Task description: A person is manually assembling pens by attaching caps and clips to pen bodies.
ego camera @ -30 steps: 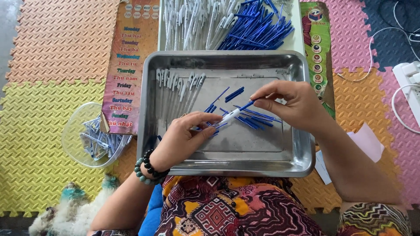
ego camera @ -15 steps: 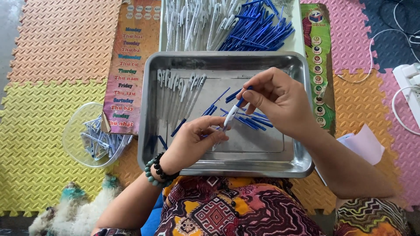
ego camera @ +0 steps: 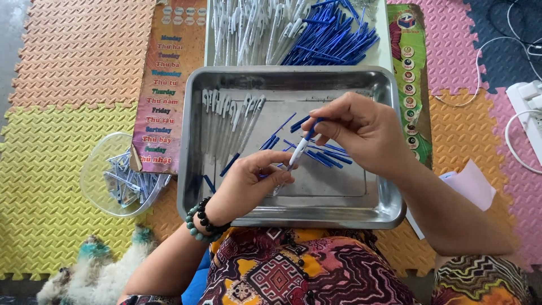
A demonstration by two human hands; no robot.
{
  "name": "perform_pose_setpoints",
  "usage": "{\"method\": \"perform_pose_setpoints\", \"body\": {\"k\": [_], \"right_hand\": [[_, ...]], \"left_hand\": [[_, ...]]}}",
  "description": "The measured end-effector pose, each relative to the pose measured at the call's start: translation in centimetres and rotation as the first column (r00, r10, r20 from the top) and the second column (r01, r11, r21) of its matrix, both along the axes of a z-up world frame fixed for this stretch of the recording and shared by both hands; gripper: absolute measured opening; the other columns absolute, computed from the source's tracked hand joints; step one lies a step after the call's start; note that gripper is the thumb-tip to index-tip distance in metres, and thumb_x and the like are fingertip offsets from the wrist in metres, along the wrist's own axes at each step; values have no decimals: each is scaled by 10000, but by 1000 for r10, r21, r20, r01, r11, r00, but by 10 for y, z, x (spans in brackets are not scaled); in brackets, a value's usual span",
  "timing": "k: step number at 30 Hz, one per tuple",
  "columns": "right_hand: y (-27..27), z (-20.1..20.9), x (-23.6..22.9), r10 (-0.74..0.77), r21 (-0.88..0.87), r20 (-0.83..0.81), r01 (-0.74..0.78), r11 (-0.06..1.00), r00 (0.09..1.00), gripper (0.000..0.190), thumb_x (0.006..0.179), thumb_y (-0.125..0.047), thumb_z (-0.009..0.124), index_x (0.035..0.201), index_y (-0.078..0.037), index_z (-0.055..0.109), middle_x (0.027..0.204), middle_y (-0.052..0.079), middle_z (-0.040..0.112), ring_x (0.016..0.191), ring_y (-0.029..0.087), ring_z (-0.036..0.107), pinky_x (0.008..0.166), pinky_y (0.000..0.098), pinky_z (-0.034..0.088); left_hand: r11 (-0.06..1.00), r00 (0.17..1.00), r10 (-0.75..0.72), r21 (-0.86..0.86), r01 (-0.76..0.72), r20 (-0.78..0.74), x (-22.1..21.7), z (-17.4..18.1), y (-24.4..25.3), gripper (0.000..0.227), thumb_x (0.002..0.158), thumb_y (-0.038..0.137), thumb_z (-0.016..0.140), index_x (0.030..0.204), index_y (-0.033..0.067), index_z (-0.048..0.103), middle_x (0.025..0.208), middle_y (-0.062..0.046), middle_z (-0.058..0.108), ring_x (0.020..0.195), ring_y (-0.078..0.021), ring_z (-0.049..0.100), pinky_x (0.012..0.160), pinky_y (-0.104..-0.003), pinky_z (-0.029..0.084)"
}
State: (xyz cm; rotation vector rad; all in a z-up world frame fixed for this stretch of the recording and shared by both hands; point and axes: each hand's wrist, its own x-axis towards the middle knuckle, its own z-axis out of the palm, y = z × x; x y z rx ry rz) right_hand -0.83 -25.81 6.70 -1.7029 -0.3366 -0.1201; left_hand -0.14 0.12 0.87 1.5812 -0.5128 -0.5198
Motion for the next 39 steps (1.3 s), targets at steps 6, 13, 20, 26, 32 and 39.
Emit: {"method": "perform_pose_setpoints", "body": {"k": [6, 13, 20, 26, 32, 39], "right_hand": [[-8, -12, 7, 110, 16, -39, -109, 994, 993, 163, 1046, 29, 719, 1199, 22, 774, 1084, 230, 852, 953, 286, 852, 828, 392, 733], [-17, -7, 11, 60, -227, 71, -42, 973, 996, 159, 1084, -4, 723, 1209, 27, 817, 1016, 221, 852, 825, 265, 837, 751, 386, 709], [-12, -13, 13, 122, -373, 152, -57, 926, 981, 134, 1108, -61, 712, 1155, -33, 833, 974, 148, 847, 842, 280, 839, 772, 388, 679], [-13, -31, 17, 143, -475, 194, -34, 879, 971, 154, 1147, -137, 693, 1098, -52, 812, 945, 111, 800, 835, 270, 800, 793, 379, 652], [-16, -42, 20, 133, -513, 98, -64, 856, 986, 259, 1197, -237, 615, 1051, -84, 765, 837, 88, 696, 749, 255, 719, 748, 381, 615], [-17, -41, 18, 119, -509, -53, -130, 851, 991, 382, 1215, -329, 540, 946, -125, 719, 738, 75, 622, 664, 242, 653, 693, 368, 584]], "left_hand": [[999, 1000, -4, -44, 4, -8, 0, 1, -1, 409, 1024, -74, 734, 1424, 6, 761, 1180, -218, 813, 999, -380, 862, 905, -515, 698], [998, 1000, 20, -60, -20, -9, 3, -8, 8, 388, 1053, -30, 725, 1439, 1, 754, 1126, -175, 815, 970, -268, 818, 894, -467, 699], [994, 994, 9, -108, -21, -111, 3, -7, 14, 357, 1074, -7, 708, 1428, -30, 746, 1006, -140, 821, 856, -145, 736, 770, -346, 714], [994, 992, -2, -110, -12, -128, 5, -5, 17, 358, 1056, -22, 723, 1412, -55, 745, 942, -171, 821, 821, -151, 748, 695, -335, 734], [993, 992, -19, -120, 4, -127, 5, -6, 19, 362, 1046, -30, 730, 1406, -68, 743, 1018, -206, 836, 848, -162, 770, 658, -320, 739], [993, 991, -49, -112, 35, -121, 4, -5, 19, 365, 1055, -18, 718, 1418, -46, 743, 1099, -209, 838, 870, -154, 770, 653, -296, 741]]}}
